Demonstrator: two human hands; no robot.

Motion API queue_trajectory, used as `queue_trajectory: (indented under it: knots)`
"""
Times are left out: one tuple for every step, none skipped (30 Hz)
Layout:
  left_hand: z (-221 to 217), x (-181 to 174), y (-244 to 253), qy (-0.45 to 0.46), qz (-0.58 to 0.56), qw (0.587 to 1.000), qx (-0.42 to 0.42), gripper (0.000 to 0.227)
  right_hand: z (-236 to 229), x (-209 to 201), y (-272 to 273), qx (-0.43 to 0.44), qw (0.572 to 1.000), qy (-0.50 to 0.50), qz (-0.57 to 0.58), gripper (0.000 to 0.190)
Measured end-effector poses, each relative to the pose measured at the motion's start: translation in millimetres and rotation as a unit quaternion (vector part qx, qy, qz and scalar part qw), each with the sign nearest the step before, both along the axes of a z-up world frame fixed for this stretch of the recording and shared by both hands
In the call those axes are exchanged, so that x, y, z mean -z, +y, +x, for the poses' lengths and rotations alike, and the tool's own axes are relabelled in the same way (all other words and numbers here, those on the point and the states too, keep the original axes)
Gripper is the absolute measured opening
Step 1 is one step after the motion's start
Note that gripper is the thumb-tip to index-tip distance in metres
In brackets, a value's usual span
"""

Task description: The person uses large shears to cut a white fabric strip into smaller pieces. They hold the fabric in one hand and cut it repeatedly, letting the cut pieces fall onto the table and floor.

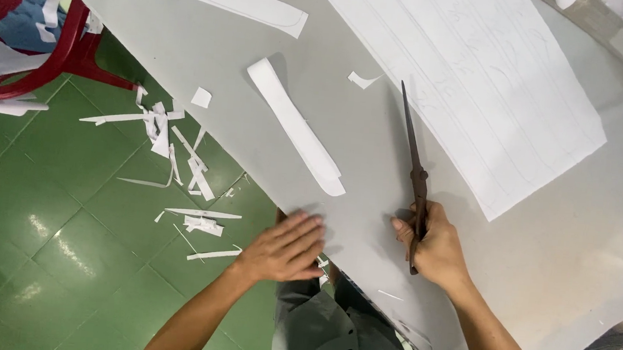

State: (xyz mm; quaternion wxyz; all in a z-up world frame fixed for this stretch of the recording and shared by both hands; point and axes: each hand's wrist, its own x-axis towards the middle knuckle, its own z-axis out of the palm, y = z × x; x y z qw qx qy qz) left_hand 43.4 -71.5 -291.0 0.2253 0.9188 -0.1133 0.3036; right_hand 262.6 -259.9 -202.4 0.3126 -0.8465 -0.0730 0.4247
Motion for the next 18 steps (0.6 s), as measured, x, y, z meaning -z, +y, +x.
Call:
queue_trajectory:
  knots:
    - [-1.5, 6.7, -1.9, 0.000, 0.000, 1.000, 0.001, 0.042, -0.1, 0.0, -0.3, 0.001, 1.000, 0.000, 0.000, 0.052]
    - [-3.1, 13.6, -3.9, -0.023, 0.015, 1.000, -0.002, 0.040, -0.3, 0.2, -0.7, 0.004, 1.000, -0.003, 0.006, 0.051]
    - [-6.4, 19.9, -6.5, -0.045, 0.028, 0.999, -0.004, 0.038, -2.0, 0.1, -1.6, 0.007, 1.000, -0.004, 0.011, 0.050]
    - [4.8, 13.3, 6.5, -0.044, 0.028, 0.999, -0.003, 0.038, -1.0, 3.7, -4.0, 0.008, 1.000, -0.003, 0.011, 0.050]
    - [16.7, 7.0, 20.0, -0.002, 0.043, 0.998, -0.054, 0.046, 0.3, 7.4, -6.1, 0.002, 1.000, -0.004, 0.009, 0.051]
    - [28.6, 0.5, 33.6, 0.040, 0.057, 0.992, -0.105, 0.054, 1.6, 11.0, -8.1, -0.003, 1.000, -0.005, 0.008, 0.051]
    - [36.0, -3.4, 41.3, 0.040, 0.057, 0.992, -0.105, 0.054, 1.5, 9.7, -7.1, -0.002, 1.000, -0.005, 0.008, 0.051]
    - [43.5, -7.1, 49.1, 0.087, 0.062, 0.989, -0.106, 0.060, 1.6, 8.6, -6.1, -0.002, 1.000, -0.001, 0.010, 0.050]
    - [50.8, -10.3, 56.0, 0.135, 0.066, 0.983, -0.107, 0.068, 1.2, 7.5, -6.0, -0.001, 1.000, 0.005, 0.010, 0.050]
    - [50.4, -11.5, 55.2, 0.135, 0.065, 0.983, -0.106, 0.068, -0.4, 5.9, -5.9, 0.000, 1.000, 0.005, 0.009, 0.050]
    - [50.5, -12.5, 54.2, 0.149, 0.061, 0.982, -0.098, 0.070, -1.3, 4.2, -5.8, 0.003, 1.000, 0.004, 0.013, 0.051]
    - [50.6, -13.5, 53.4, 0.162, 0.057, 0.981, -0.089, 0.072, -2.3, 2.5, -5.5, 0.005, 1.000, 0.003, 0.018, 0.052]
    - [48.2, -11.8, 49.7, 0.162, 0.055, 0.981, -0.089, 0.072, -2.7, 3.1, -6.2, 0.005, 1.000, 0.003, 0.016, 0.052]
    - [45.8, -10.0, 46.1, 0.156, 0.049, 0.983, -0.082, 0.072, -3.1, 3.7, -6.8, 0.000, 1.000, 0.003, 0.016, 0.052]
    - [42.8, -8.4, 42.9, 0.152, 0.043, 0.985, -0.075, 0.072, -4.1, 4.6, -7.1, -0.005, 1.000, 0.004, 0.016, 0.052]
    - [41.0, -5.1, 41.6, 0.152, 0.042, 0.985, -0.075, 0.072, -6.0, 5.0, -8.6, -0.005, 1.000, 0.004, 0.015, 0.052]
    - [40.1, -1.5, 41.2, 0.155, 0.043, 0.984, -0.079, 0.073, -7.5, 5.9, -9.6, -0.016, 0.999, 0.000, 0.037, 0.051]
    - [39.3, 2.2, 41.0, 0.159, 0.045, 0.983, -0.084, 0.074, -8.9, 6.8, -10.4, -0.027, 0.998, -0.004, 0.059, 0.049]
